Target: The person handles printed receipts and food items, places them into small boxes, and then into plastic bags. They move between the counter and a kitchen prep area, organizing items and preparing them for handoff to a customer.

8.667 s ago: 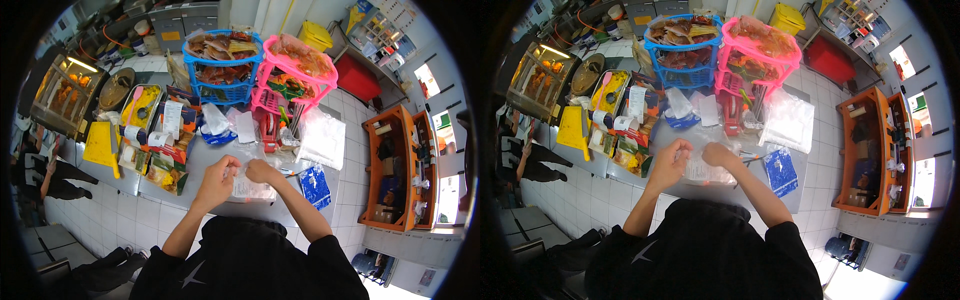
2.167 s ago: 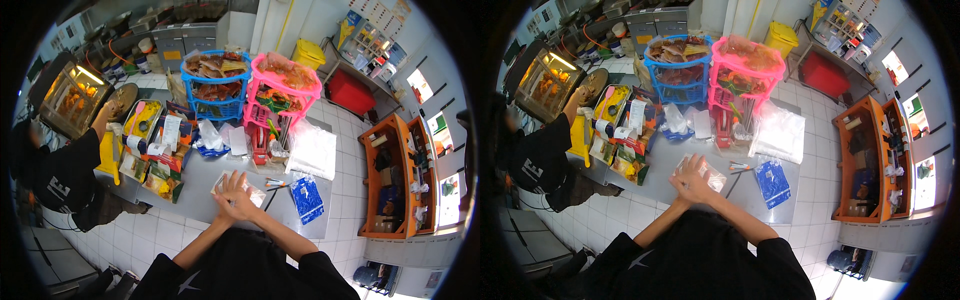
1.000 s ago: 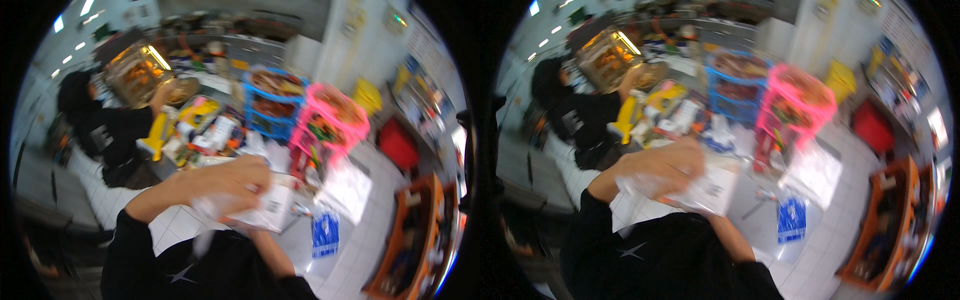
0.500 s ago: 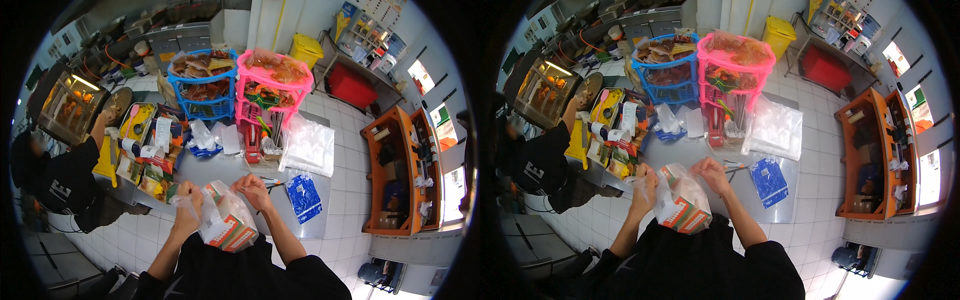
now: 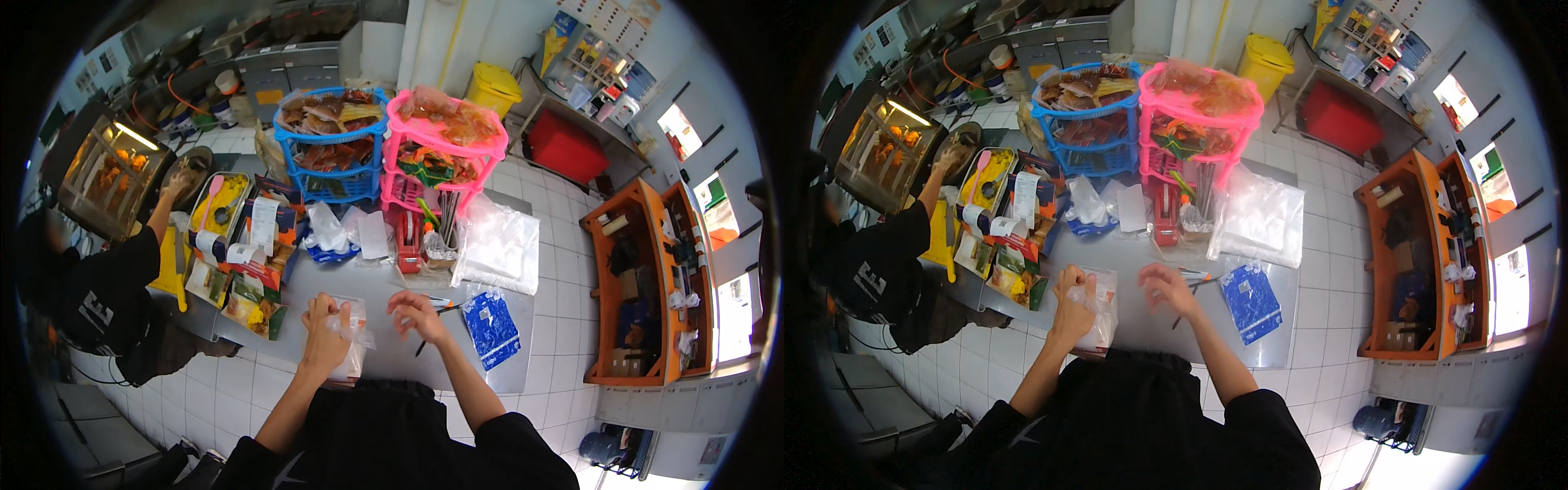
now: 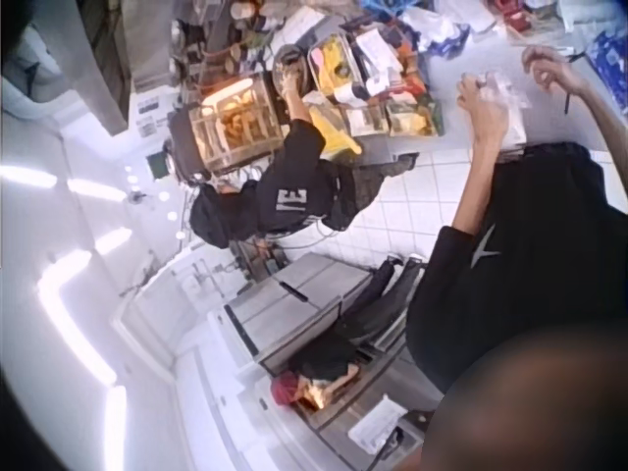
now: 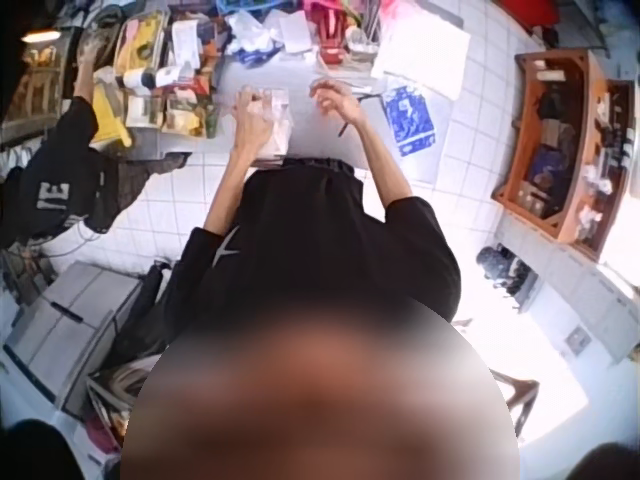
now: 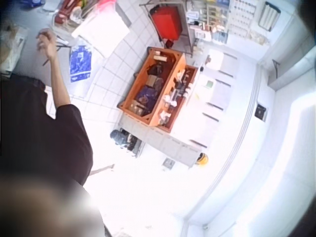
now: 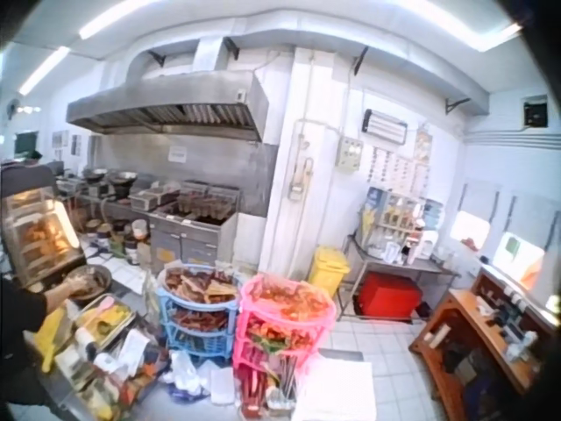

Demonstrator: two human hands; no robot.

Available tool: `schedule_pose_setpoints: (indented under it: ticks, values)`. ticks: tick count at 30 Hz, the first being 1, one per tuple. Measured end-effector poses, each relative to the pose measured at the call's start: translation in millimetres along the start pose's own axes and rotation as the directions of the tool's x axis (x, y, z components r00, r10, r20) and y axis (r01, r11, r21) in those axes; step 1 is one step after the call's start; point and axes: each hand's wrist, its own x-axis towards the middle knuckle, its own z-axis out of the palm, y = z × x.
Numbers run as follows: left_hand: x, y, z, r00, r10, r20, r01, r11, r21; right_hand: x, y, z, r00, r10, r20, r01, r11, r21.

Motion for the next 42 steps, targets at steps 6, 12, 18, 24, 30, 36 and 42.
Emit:
schedule_pose_setpoints:
  ticks: [6, 12, 18, 24, 30, 36, 42]
  values:
    - [7.0, -59.6, 11.3, 0.963, 0.258, 0.072, -0.208, 0.891, -0.404, 48.7, -61.0, -68.1, 0.685, -0.658, -0.312, -0.086, 0.353, -0.932]
    - [-20.8, -51.6, 23.5, 0.454, 0.759, 0.467, -0.752, 0.608, -0.256, 81.9, -81.0, -76.4, 0.885, -0.353, -0.303, -0.303, 0.058, -0.951]
    - [-48.3, -34.5, -5.5, 0.501, 0.561, 0.659, -0.660, 0.740, -0.127, 82.0, -93.3, -74.3, 0.823, -0.442, -0.355, -0.317, 0.160, -0.935]
    - [-42.7, -38.3, -7.6, 0.503, 0.371, 0.781, -0.426, 0.892, -0.150, 41.9, -108.7, -71.9, 0.682, -0.679, -0.272, -0.115, 0.268, -0.957]
    - [-46.1, -60.1, 1.6, 0.700, 0.434, 0.567, -0.184, 0.877, -0.445, -15.2, -94.0, -28.1, 0.641, -0.538, -0.547, 0.127, 0.778, -0.616]
    - [-83.4, -50.6, 15.4, 0.955, 0.193, 0.224, -0.073, 0.889, -0.452, -76.9, 27.6, 75.7, 0.888, -0.191, -0.419, 0.051, 0.945, -0.323]
    - [-76.4, -41.0, 1.4, 0.898, 0.429, 0.099, -0.415, 0.900, -0.135, -107.7, 44.8, 86.1, 0.941, -0.237, -0.243, 0.066, 0.831, -0.552]
